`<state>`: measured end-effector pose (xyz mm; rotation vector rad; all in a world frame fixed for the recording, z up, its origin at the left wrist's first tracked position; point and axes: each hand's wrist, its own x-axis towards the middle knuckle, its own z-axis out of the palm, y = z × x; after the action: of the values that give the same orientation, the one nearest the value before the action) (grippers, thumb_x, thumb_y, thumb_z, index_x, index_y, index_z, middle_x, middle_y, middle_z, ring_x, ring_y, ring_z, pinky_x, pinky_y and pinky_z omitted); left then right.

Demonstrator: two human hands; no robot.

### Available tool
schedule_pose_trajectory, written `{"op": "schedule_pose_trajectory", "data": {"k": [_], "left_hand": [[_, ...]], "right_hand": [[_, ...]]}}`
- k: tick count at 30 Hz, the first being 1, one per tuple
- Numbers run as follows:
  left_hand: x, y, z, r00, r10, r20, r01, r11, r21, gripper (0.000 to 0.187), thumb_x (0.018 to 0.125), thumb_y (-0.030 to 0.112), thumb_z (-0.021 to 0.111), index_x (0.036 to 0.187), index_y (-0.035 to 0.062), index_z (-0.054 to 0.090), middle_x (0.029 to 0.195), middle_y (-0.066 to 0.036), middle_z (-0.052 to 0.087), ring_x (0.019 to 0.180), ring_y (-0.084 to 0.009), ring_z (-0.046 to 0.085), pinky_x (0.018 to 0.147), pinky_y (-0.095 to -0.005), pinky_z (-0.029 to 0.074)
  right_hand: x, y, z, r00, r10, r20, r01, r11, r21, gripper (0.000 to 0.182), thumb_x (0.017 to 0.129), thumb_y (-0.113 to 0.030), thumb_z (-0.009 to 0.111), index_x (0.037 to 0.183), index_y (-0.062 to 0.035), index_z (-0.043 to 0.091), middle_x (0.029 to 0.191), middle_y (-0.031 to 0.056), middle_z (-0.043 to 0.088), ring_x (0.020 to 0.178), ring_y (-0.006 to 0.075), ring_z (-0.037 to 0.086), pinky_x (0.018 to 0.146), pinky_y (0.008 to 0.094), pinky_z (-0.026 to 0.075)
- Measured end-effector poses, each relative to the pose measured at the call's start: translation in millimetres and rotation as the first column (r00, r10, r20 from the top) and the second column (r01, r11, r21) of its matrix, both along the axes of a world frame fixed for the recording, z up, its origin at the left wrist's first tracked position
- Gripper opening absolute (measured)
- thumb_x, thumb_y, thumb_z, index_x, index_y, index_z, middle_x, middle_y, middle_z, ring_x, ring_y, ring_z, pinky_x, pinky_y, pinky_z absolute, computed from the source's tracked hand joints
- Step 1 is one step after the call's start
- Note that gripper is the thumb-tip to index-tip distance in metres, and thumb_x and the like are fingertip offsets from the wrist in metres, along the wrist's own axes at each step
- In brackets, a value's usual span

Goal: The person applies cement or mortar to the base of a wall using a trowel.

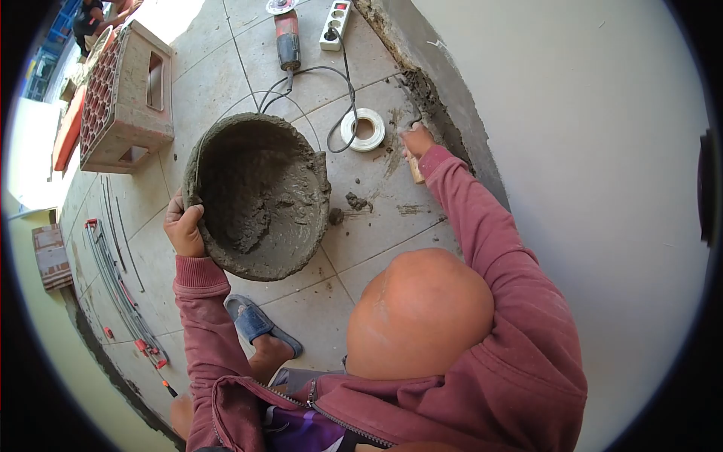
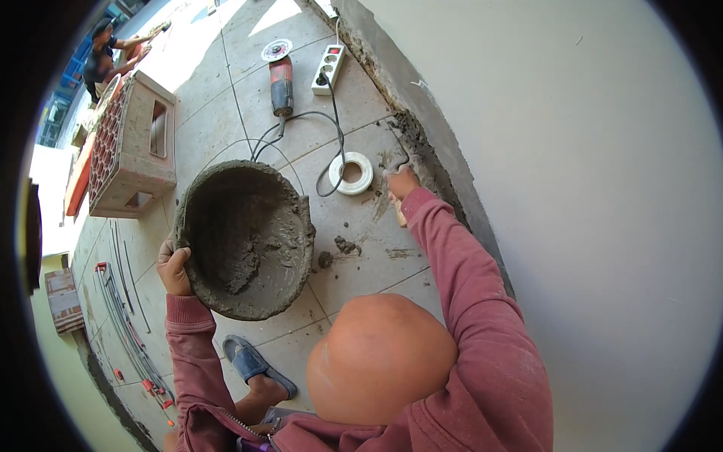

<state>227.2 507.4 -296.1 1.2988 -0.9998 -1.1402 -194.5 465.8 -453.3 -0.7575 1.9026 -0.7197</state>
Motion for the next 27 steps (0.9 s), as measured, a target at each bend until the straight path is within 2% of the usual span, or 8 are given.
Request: {"op": "schedule_pose_trajectory", "data": {"k": [1, 3, 6, 8, 18, 21, 23, 27], "left_hand": [[3.8, -0.2, -3.3, 1.0, 0.002, 0.005, -0.002, 1.0, -0.003, 0.033, 0.064, -0.005, 0.047, 0.096, -0.0064, 0.054, 0.082, -0.003, 0.057, 0.072, -0.0083, 0.051, 0.071, -0.0189, 0.039], [12.3, 1.7, -8.8, 1.0, -0.001, 0.015, 0.002, 1.0, -0.011, 0.034, 0.064, -0.005, 0.047, 0.097, -0.0066, 0.053, 0.083, -0.003, 0.057, 0.072, -0.0087, 0.051, 0.071, -0.0192, 0.039], [15.0, -0.5, -10.7, 0.996, -0.032, -0.082, 0.032, 0.999, 0.001, 0.035, 0.064, -0.006, 0.045, 0.098, -0.0069, 0.053, 0.087, -0.006, 0.058, 0.076, -0.012, 0.053, 0.074, -0.0218, 0.041], [18.9, -0.7, -11.6, 0.996, -0.042, -0.08, 0.042, 0.999, 0.003, 0.035, 0.064, -0.006, 0.044, 0.098, -0.007, 0.052, 0.087, -0.006, 0.058, 0.076, -0.0124, 0.054, 0.075, -0.0222, 0.041], [25.0, 7.4, -14.2, 0.999, 0.0, -0.049, 0.0, 1.0, 0.004, 0.031, 0.064, -0.005, 0.047, 0.094, -0.0057, 0.054, 0.087, -0.007, 0.058, 0.077, -0.0128, 0.054, 0.075, -0.023, 0.041], [23.9, 6.4, -14.6, 1.0, 0.012, 0.016, -0.012, 1.0, 0.003, 0.027, 0.065, -0.005, 0.048, 0.09, -0.0045, 0.054, 0.086, -0.006, 0.058, 0.076, -0.0118, 0.053, 0.074, -0.0223, 0.04], [13.8, 6.0, -8.3, 0.999, 0.04, -0.008, -0.04, 0.999, 0.003, 0.023, 0.064, -0.005, 0.049, 0.087, -0.0031, 0.054, 0.084, -0.005, 0.057, 0.074, -0.0103, 0.052, 0.072, -0.0214, 0.04], [15.0, -0.6, -10.4, 1.0, -0.019, -0.02, 0.019, 1.0, 0.0, 0.028, 0.064, -0.005, 0.048, 0.091, -0.0044, 0.054, 0.085, -0.005, 0.057, 0.075, -0.0108, 0.052, 0.073, -0.0218, 0.04]], "right_hand": [[3.9, 0.7, 8.2, 0.983, 0.165, -0.081, -0.162, 0.986, 0.041, 0.036, 0.074, -0.021, 0.053, 0.091, 0.01, 0.044, 0.067, 0.0181, 0.056, 0.048, 0.0225, 0.056, 0.045, 0.0333, 0.044], [5.9, 0.0, 1.5, 0.991, 0.113, -0.069, -0.113, 0.994, 0.012, 0.037, 0.073, -0.019, 0.053, 0.092, 0.0122, 0.043, 0.069, 0.0197, 0.057, 0.049, 0.0231, 0.057, 0.049, 0.0327, 0.045], [-9.2, -14.7, -17.0, 0.999, 0.042, -0.017, -0.041, 0.997, 0.068, 0.032, 0.074, -0.018, 0.054, 0.091, 0.0067, 0.045, 0.066, 0.0113, 0.053, 0.045, 0.0197, 0.053, 0.039, 0.032, 0.043], [-18.0, -17.9, -15.1, 0.971, -0.19, 0.147, 0.189, 0.982, 0.021, 0.029, 0.075, -0.018, 0.054, 0.093, 0.0033, 0.045, 0.066, 0.0095, 0.051, 0.043, 0.0186, 0.05, 0.037, 0.0314, 0.042], [-13.9, 35.9, 18.3, 0.94, -0.178, 0.29, 0.217, 0.97, -0.109, 0.018, 0.076, -0.014, 0.053, 0.085, -0.0018, 0.043, 0.066, 0.0072, 0.05, 0.043, 0.0144, 0.048, 0.035, 0.0277, 0.041], [-1.4, 61.1, 19.5, 0.952, -0.224, 0.211, 0.249, 0.963, -0.099, 0.018, 0.076, -0.014, 0.053, 0.082, -0.0016, 0.042, 0.064, 0.0072, 0.05, 0.041, 0.0142, 0.048, 0.034, 0.028, 0.041], [4.0, 76.4, 13.3, 0.99, -0.137, -0.044, 0.135, 0.99, -0.043, 0.027, 0.076, -0.02, 0.055, 0.086, 0.0025, 0.044, 0.063, 0.0101, 0.052, 0.044, 0.0167, 0.051, 0.037, 0.0295, 0.042], [-15.4, 68.0, -20.7, 0.994, 0.017, -0.113, -0.007, 0.997, 0.081, 0.029, 0.076, -0.02, 0.055, 0.085, 0.0048, 0.043, 0.064, 0.0122, 0.053, 0.045, 0.0178, 0.053, 0.037, 0.0306, 0.042]]}}
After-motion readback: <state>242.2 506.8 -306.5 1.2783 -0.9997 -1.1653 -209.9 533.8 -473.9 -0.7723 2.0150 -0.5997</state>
